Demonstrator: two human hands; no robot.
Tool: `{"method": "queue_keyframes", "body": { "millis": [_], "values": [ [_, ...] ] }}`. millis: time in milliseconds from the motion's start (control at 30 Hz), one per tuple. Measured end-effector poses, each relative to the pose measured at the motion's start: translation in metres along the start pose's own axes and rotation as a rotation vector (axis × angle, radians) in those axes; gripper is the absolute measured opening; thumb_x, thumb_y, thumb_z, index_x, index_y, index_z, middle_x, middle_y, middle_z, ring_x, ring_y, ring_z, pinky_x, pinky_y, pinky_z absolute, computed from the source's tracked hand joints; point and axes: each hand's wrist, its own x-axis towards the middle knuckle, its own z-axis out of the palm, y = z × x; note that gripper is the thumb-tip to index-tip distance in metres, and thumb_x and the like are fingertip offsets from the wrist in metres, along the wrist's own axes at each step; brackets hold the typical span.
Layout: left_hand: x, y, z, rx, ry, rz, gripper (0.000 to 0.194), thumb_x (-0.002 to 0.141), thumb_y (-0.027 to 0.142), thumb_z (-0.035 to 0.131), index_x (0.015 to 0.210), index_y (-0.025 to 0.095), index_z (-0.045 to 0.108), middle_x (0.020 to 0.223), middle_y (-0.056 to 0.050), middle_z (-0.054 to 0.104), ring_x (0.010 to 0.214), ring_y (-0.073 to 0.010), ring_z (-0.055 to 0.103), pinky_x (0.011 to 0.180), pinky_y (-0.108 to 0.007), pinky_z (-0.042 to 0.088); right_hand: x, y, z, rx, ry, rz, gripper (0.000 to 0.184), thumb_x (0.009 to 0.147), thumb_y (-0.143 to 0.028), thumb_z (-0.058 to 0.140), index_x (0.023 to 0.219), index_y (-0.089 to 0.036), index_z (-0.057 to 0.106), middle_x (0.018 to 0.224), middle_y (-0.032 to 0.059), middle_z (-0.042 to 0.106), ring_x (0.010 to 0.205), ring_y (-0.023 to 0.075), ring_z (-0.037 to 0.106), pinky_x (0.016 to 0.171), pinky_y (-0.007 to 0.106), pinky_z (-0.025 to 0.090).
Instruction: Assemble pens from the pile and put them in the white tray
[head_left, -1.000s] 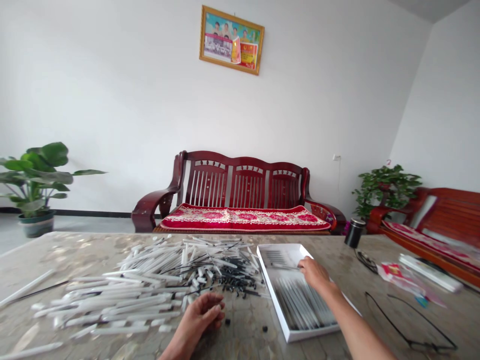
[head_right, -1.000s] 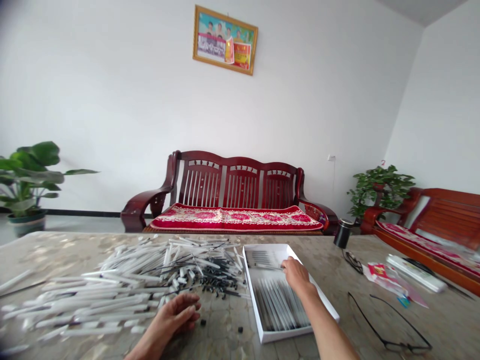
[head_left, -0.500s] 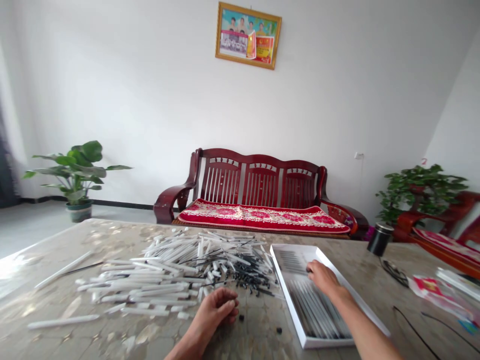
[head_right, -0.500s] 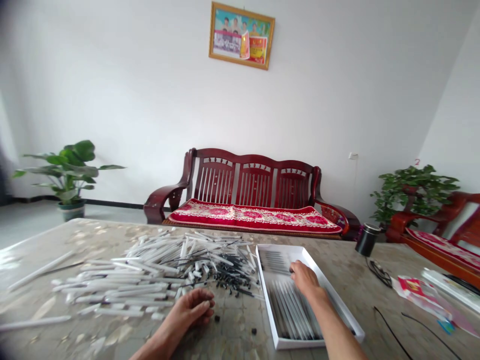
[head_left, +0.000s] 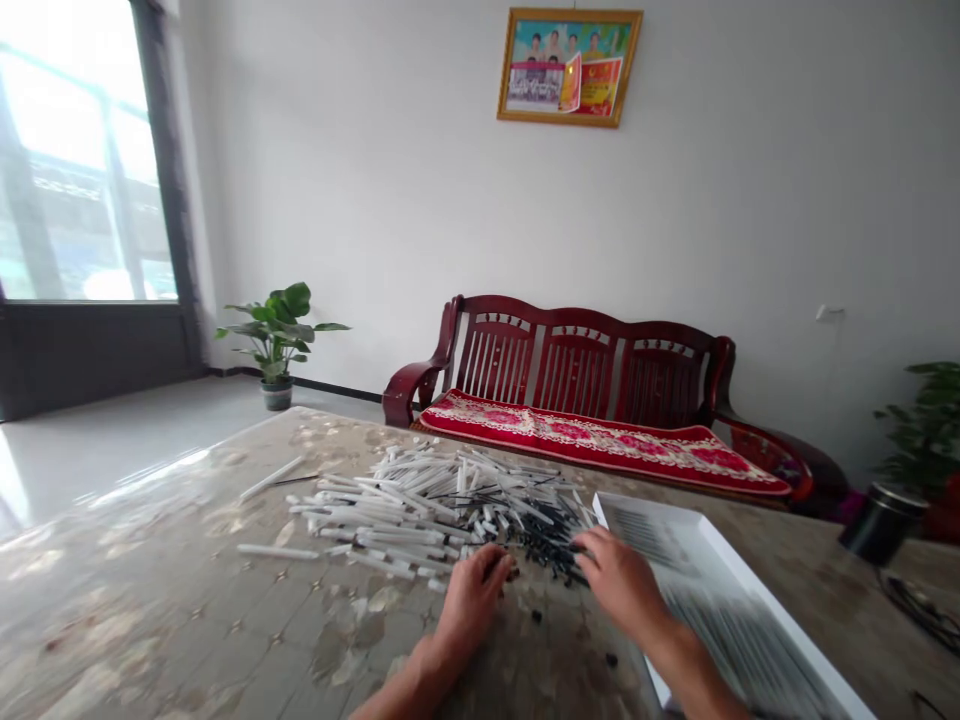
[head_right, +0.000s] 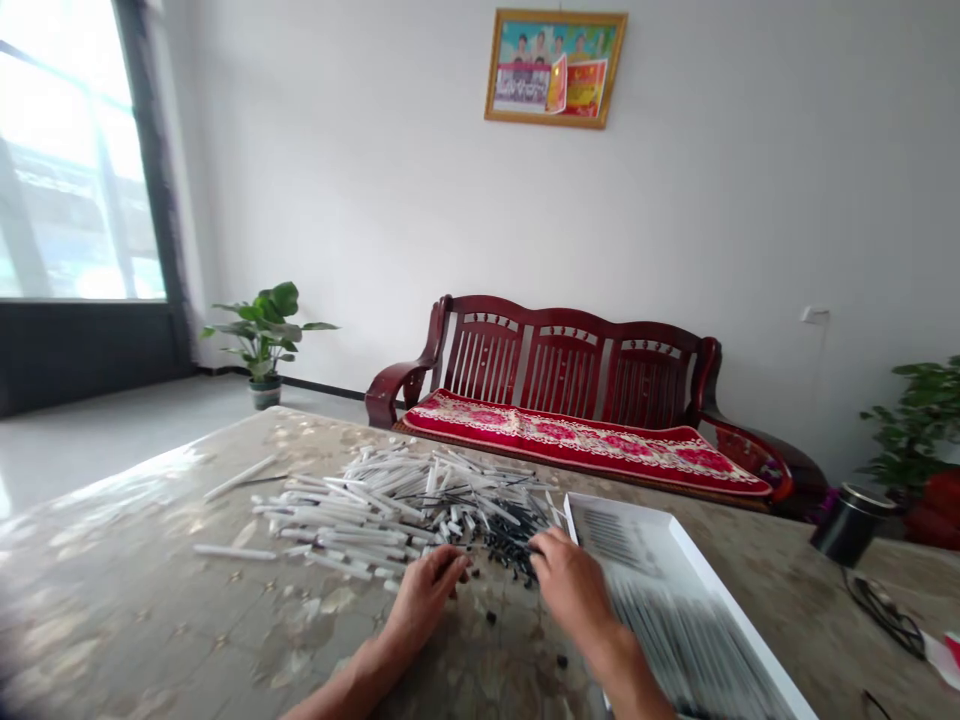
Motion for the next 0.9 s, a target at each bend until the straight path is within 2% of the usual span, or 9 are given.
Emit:
{"method": "queue_keyframes", "body": {
  "millis": [67,133,267,333,400,500,667,767,900],
  "values": [
    [0.008,0.003,-0.012,0.041,0.116,0.011,0.027,0.084,0.042,0.053,0.078,0.019,0.067,0.064,-0.001,0.067,0.058,-0.0163,0.059,0.056,-0.024,0.043,-0.005,-0.029,0.015,0.028,-0.042,-0.009,0.028,0.085,-0.018,0.051,0.105,-0.028,0.069,0.109,0.0020,0.069,0.101,0.0185,0.065,0.082,0.024,0.043],
    [0.017,0.006,-0.025,0.121,0.221,0.024,0.022,0.084,0.035,0.053,0.085,0.019,0.068,0.069,-0.001,0.069,0.065,-0.0177,0.062,0.062,-0.025,0.045,-0.006,-0.045,0.029,0.023,-0.062,0.030,0.029,0.085,-0.018,0.053,0.108,-0.026,0.068,0.112,0.0032,0.068,0.103,0.0194,0.064,0.083,0.025,0.044],
    [0.034,0.016,-0.049,0.518,0.271,-0.006,0.022,0.086,0.020,0.050,0.098,0.022,0.068,0.097,-0.004,0.073,0.089,-0.0184,0.066,0.077,-0.027,0.045,-0.001,-0.047,0.051,-0.052,0.003,0.121,0.032,0.087,-0.016,0.051,0.115,-0.022,0.065,0.115,0.0071,0.066,0.108,0.0218,0.062,0.085,0.028,0.045],
    [0.040,0.021,-0.058,0.829,0.245,-0.028,0.027,0.087,0.016,0.049,0.106,0.024,0.066,0.110,-0.005,0.070,0.100,-0.0192,0.063,0.080,-0.027,0.044,0.000,-0.042,0.058,-0.098,0.049,0.149,0.035,0.088,-0.014,0.049,0.119,-0.021,0.063,0.115,0.0082,0.065,0.110,0.0227,0.061,0.087,0.029,0.045],
    [0.046,0.023,-0.065,0.961,0.217,-0.034,0.031,0.086,0.014,0.049,0.111,0.022,0.066,0.115,-0.008,0.067,0.105,-0.0219,0.060,0.083,-0.030,0.044,0.000,-0.036,0.062,-0.136,0.083,0.170,0.037,0.088,-0.011,0.046,0.121,-0.020,0.062,0.116,0.0089,0.065,0.110,0.0233,0.059,0.089,0.030,0.044],
    [0.054,0.025,-0.071,1.046,0.142,-0.012,0.033,0.086,0.010,0.047,0.111,0.019,0.067,0.115,-0.011,0.065,0.106,-0.0242,0.057,0.087,-0.033,0.043,-0.004,-0.029,0.065,-0.163,0.112,0.185,0.039,0.089,-0.008,0.042,0.120,-0.019,0.063,0.115,0.0096,0.065,0.108,0.0236,0.059,0.090,0.031,0.043],
    [0.067,0.027,-0.075,1.187,-0.014,0.023,0.033,0.080,0.001,0.047,0.096,0.018,0.071,0.109,-0.012,0.066,0.107,-0.0248,0.055,0.088,-0.035,0.042,-0.007,-0.022,0.063,-0.194,0.117,0.191,0.030,0.089,-0.012,0.048,0.110,-0.020,0.067,0.108,0.0098,0.067,0.104,0.0264,0.060,0.087,0.034,0.043],
    [0.071,0.029,-0.075,1.245,-0.066,0.042,0.033,0.077,-0.001,0.050,0.096,0.017,0.071,0.108,-0.014,0.067,0.107,-0.0267,0.055,0.088,-0.036,0.043,-0.008,-0.020,0.061,-0.210,0.079,0.196,0.023,0.089,-0.015,0.050,0.100,-0.022,0.069,0.105,0.0085,0.068,0.102,0.0258,0.060,0.086,0.033,0.043],
    [0.074,0.031,-0.075,1.287,-0.108,0.082,0.033,0.075,-0.002,0.051,0.096,0.015,0.070,0.105,-0.016,0.068,0.106,-0.0281,0.056,0.089,-0.038,0.043,-0.007,-0.022,0.060,-0.214,0.056,0.210,0.022,0.089,-0.015,0.050,0.100,-0.021,0.068,0.105,0.0094,0.068,0.104,0.0262,0.060,0.088,0.034,0.043]
  ]
}}
